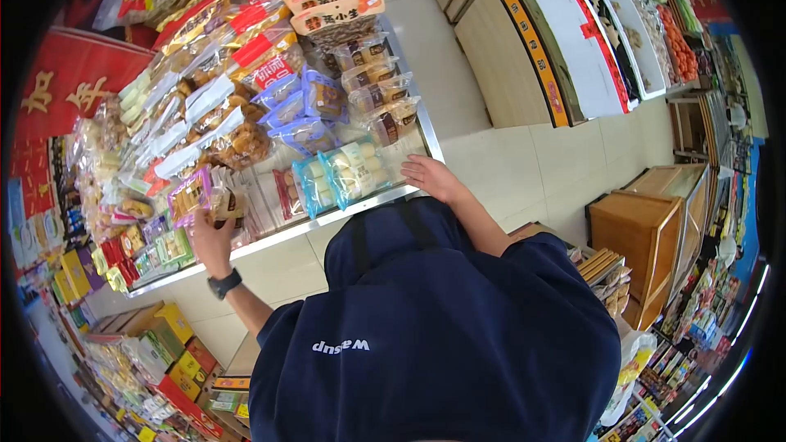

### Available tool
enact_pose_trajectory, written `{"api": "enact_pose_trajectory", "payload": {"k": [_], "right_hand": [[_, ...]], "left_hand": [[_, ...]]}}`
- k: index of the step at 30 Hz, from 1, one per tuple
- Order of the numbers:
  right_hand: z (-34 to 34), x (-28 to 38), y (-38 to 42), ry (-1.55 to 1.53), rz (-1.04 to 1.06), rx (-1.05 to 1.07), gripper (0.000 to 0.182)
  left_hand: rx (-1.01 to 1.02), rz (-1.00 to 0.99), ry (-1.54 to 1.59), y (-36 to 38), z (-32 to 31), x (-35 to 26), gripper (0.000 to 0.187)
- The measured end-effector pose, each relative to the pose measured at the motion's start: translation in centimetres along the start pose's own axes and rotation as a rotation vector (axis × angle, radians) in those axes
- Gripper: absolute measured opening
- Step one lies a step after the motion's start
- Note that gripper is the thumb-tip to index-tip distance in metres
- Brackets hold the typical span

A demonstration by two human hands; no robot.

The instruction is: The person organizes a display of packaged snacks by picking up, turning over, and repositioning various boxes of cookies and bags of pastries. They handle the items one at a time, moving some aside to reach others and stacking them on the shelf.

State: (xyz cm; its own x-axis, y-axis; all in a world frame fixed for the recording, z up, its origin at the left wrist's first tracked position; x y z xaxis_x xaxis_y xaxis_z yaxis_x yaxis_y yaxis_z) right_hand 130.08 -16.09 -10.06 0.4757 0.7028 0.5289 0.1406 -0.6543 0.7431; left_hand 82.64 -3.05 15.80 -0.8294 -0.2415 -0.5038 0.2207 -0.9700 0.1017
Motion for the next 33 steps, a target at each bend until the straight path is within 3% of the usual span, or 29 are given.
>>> {"api": "enact_pose_trajectory", "payload": {"k": [2, 6, 8, 10, 12, 14, 18, 23, 26, 30, 31, 33], "right_hand": [[-0.1, -0.1, 0.4, 0.016, -0.001, -0.017, 0.049], [-0.5, -0.6, 1.6, 0.012, 0.043, 0.02, 0.05], [-0.6, -0.9, 2.1, -0.001, 0.063, 0.028, 0.051], [-1.6, -0.4, 3.5, 0.01, 0.051, -0.014, 0.053], [-1.7, -1.0, 4.1, -0.09, 0.067, -0.021, 0.053], [-1.7, -1.1, 4.4, -0.168, 0.099, 0.0, 0.054], [-2.0, -0.8, 2.9, -0.234, 0.155, 0.019, 0.049], [-3.0, 0.0, -0.2, -0.336, 0.145, 0.047, 0.052], [-3.6, 0.1, -1.7, -0.331, 0.166, 0.034, 0.05], [-3.8, 1.7, -1.8, -0.324, 0.215, -0.084, 0.047], [-4.1, 2.3, -1.5, -0.346, 0.205, -0.09, 0.047], [-4.5, 2.8, -1.5, -0.382, 0.186, -0.063, 0.047]], "left_hand": [[0.087, -0.054, 0.255, -1.1, 1.3, -1.2, 0.05], [0.346, -0.291, 0.325, -0.6, 0.0, -14.0, 0.05], [0.429, -0.508, 0.371, 0.0, -4.2, -19.1, 0.051], [0.567, -0.451, 0.261, 1.4, -10.6, -22.1, 0.051], [0.561, -0.632, 0.229, 4.2, -16.4, -25.0, 0.048], [0.629, -0.582, 0.086, 6.7, -20.7, -27.1, 0.047], [0.67, -0.562, 0.074, 7.4, -28.4, -26.3, 0.045], [0.707, -0.672, 0.247, 7.6, -31.2, -24.8, 0.052], [0.753, -0.683, 0.342, 7.4, -30.5, -24.4, 0.059], [0.601, -0.676, 0.475, 7.5, -25.7, -23.1, 0.058], [0.496, -0.669, 0.513, 7.1, -24.4, -21.6, 0.044], [0.365, -0.456, 0.631, 5.4, -22.4, -16.7, 0.037]]}}
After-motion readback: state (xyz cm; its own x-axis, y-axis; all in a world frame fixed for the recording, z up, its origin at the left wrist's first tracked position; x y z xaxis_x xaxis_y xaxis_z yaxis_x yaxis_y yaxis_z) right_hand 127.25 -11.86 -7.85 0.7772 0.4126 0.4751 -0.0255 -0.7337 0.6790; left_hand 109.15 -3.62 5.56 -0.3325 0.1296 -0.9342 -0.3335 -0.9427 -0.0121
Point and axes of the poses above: each hand's wrist, its own y-axis away from the middle knuckle, its own z-axis out of the back of the hand, x = y × z, the point moved 8 cm from there along -y, towards the middle knuckle, and after that the axes turned 15 degrees about y, right-handed, at the moved point
